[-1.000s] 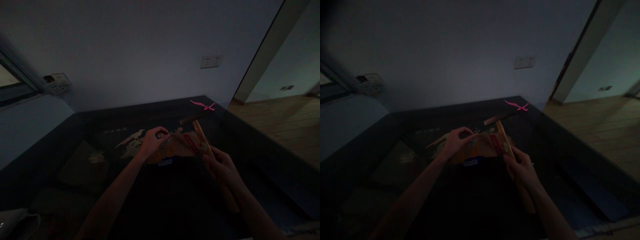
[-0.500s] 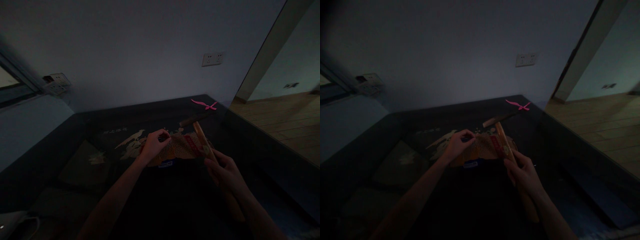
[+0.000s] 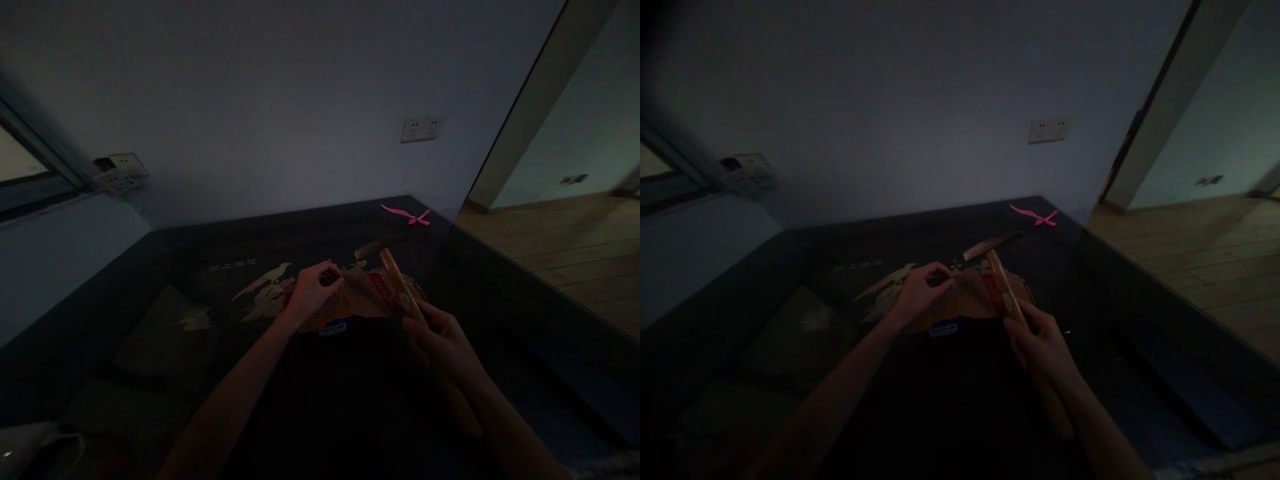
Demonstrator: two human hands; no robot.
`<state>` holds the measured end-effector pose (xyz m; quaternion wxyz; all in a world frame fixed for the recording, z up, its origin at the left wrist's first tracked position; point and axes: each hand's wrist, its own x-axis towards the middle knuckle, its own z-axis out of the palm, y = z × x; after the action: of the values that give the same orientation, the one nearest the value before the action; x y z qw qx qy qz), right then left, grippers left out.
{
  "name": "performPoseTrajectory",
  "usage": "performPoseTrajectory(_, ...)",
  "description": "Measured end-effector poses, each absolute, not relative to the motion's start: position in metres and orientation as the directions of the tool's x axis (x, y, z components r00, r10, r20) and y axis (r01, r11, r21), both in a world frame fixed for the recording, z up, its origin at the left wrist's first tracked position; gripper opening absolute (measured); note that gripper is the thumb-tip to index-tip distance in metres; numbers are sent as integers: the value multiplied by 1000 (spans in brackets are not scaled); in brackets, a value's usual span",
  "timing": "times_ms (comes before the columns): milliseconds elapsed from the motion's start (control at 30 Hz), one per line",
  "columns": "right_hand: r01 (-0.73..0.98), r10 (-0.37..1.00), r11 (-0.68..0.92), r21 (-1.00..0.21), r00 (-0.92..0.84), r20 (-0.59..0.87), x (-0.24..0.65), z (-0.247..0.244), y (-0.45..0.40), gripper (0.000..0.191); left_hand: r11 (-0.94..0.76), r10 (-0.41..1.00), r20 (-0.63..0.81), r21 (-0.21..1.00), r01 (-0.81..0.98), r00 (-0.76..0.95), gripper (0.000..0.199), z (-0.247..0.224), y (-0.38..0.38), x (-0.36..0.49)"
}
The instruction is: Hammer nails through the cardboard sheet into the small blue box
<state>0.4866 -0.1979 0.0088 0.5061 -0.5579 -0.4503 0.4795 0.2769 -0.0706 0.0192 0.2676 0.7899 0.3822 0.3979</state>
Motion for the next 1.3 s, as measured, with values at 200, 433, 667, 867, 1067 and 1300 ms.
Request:
performPoseTrajectory(200, 149, 993, -71, -986, 103, -56, 488, 25, -203, 53, -554, 819, 415, 753, 356, 396, 4, 15, -69, 275)
performPoseTrajectory(433, 372, 988, 140, -918, 13, 156, 490, 82, -210, 46, -490, 857, 352, 783, 383, 377, 3, 12, -67, 276)
performPoseTrajectory(667, 681, 980, 199, -705, -154, 128, 485, 84, -202, 35, -454, 882, 310, 757, 470, 354, 6, 20, -69, 276)
performPoseTrajectory(867, 743, 961, 277, -610, -224, 163, 481, 97, -205, 42, -468, 868, 338, 802, 371, 365, 3, 12, -65, 278)
performPoseTrajectory(1067, 793, 973, 225, -567, -215, 85, 482, 89, -200, 31, -473, 869, 318, 757, 451, 378, 12, 9, -63, 274)
performPoseTrajectory(1300, 742, 966, 258, -619, -183, 184, 482, 98, -204, 36, -473, 861, 328, 796, 377, 388, 5, 6, -62, 275)
